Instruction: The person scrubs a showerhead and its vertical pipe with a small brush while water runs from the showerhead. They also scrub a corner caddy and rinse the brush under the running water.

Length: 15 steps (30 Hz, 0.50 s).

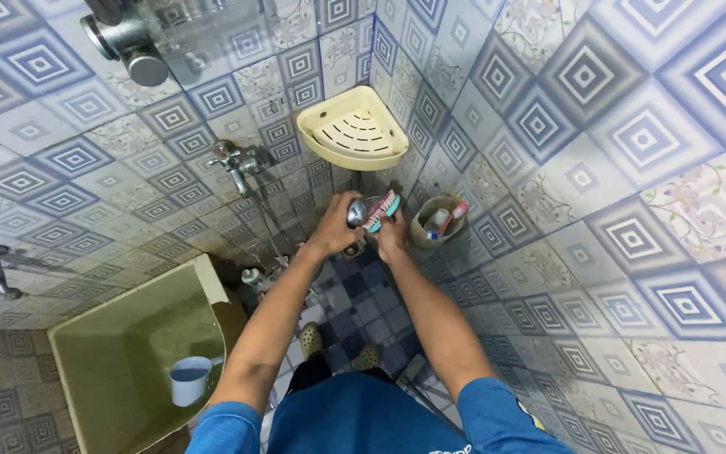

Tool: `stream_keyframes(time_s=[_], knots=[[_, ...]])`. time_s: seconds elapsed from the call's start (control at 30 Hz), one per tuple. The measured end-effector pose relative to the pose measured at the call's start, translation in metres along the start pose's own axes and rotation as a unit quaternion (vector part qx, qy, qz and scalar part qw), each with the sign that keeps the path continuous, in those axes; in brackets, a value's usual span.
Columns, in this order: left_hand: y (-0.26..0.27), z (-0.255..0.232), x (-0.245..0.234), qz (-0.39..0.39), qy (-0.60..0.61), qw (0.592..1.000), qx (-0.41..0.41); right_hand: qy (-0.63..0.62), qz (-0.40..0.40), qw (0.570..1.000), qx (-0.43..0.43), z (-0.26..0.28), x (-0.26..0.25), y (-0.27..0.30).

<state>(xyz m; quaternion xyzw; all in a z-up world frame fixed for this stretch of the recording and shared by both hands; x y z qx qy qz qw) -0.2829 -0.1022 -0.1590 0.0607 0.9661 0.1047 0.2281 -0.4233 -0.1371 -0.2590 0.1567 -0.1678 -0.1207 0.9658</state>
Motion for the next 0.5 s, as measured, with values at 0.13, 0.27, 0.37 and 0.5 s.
stream_keyframes(time_s=[0.13, 0.27, 0.37, 0.5], knots=[[-0.004, -0.001, 0.008, 0.05, -0.105, 0.993, 0.015, 0.003, -0.005, 1.0, 0.003, 0.004, -0.001, 0.001], [-0.022, 0.013, 0.016, 0.071, -0.14, 0.987, -0.029, 0.036, 0.013, 0.999, 0.018, -0.015, -0.009, -0.013], [-0.032, 0.018, 0.022, 0.082, -0.14, 0.986, -0.043, 0.045, 0.018, 0.998, 0.029, -0.019, -0.012, -0.014], [-0.048, 0.031, 0.032, 0.097, -0.149, 0.98, -0.084, 0.084, 0.005, 0.996, 0.029, -0.021, -0.013, -0.018]])
Point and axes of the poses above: each hand's wrist, its own y-axis away from the middle knuckle, its own x-axis out of the palm, z = x × y, the point moved 5 cm from there along -y, towards the middle knuckle, and after that the axes turned 7 degrees about -x, right-handed, at the moved point
